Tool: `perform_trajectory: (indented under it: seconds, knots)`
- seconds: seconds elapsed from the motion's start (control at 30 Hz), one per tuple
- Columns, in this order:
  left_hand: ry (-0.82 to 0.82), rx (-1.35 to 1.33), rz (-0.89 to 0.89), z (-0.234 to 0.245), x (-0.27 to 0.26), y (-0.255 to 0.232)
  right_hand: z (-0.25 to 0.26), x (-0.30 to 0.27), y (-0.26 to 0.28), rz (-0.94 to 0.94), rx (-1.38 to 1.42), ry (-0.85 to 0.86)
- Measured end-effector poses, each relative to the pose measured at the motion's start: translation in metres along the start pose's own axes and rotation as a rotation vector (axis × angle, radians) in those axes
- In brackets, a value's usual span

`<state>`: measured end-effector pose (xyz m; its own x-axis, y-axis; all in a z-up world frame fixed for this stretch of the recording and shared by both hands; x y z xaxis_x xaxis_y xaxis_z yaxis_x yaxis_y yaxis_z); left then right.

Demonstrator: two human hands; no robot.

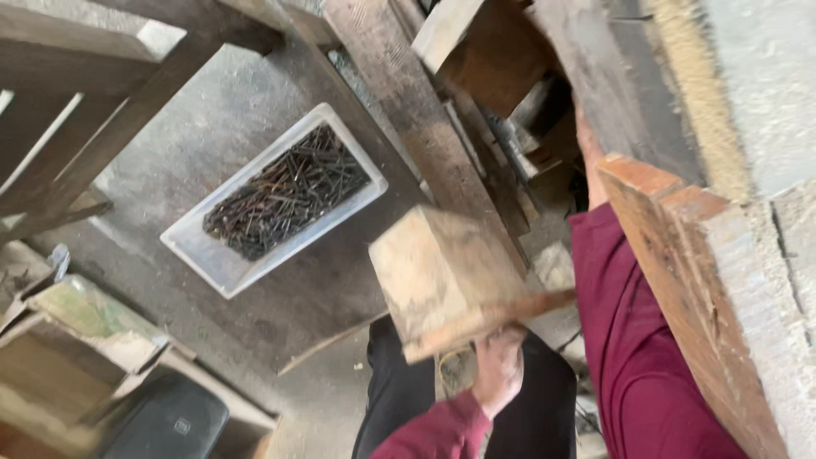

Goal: The person uses an angle grinder to smooth the edges of a wooden plank resting on a workbench. They reposition the plank and handle other pieces of wood, including a long board and a small block, before continuing to grind the plank's edges.

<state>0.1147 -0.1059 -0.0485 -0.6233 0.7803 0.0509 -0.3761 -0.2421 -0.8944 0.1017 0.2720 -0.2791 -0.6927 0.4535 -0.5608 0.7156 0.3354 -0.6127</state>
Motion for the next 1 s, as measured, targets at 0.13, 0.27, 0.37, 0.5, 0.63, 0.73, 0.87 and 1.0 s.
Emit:
perform_trajectory:
  seconds: [0.13, 0.27, 0.37, 0.5, 0.63, 0.73, 0.87, 1.0]
  knots:
    - [0.150, 0.061, 0.010, -0.032, -0.067, 0.032, -0.033, -0.034, -0.006, 0.983, -1.914, 0.294]
    - [0.317, 0.172, -0.009, -0.046, -0.101, 0.042, -0.021, -0.060, -0.052, 1.102, -2.885, 0.269]
    - [0.203, -0.045, 0.049, -0.030, -0.075, 0.051, -0.036, -0.051, -0.065, 1.240, -2.912, 0.339]
    - [-0.027, -0.084, 0.072, 0.006, -0.038, 0.039, -0.049, -0.032, -0.044, 1.417, -2.978, 0.174]
    - [-0.138, -0.267, 0.255, 0.025, -0.037, 0.027, -0.057, -0.086, -0.049, 1.468, -2.900, 0.117]
    - [-0.260, -0.758, 0.686, 0.031, -0.077, 0.034, -0.046, -0.164, -0.071, 1.298, -2.768, 0.055]
    - [-0.384, -1.299, 0.900, 0.040, -0.116, 0.017, -0.050, -0.248, -0.102, 1.216, -2.632, -0.033]
    - [-0.537, -1.276, 1.042, 0.063, -0.128, 0.012, -0.045, -0.326, -0.121, 1.157, -2.559, -0.092]
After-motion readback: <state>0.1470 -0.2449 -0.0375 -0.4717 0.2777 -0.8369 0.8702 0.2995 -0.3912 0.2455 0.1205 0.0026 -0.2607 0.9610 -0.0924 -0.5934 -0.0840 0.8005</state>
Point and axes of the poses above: each hand's wrist, its own x-axis towards the middle knuckle, its own z-axis out of the back of the hand, y = z × x, the point moved 9 cm from there along x, towards the middle knuckle, and after that the axes turned 10 degrees about -y, right-handed, at the moved point
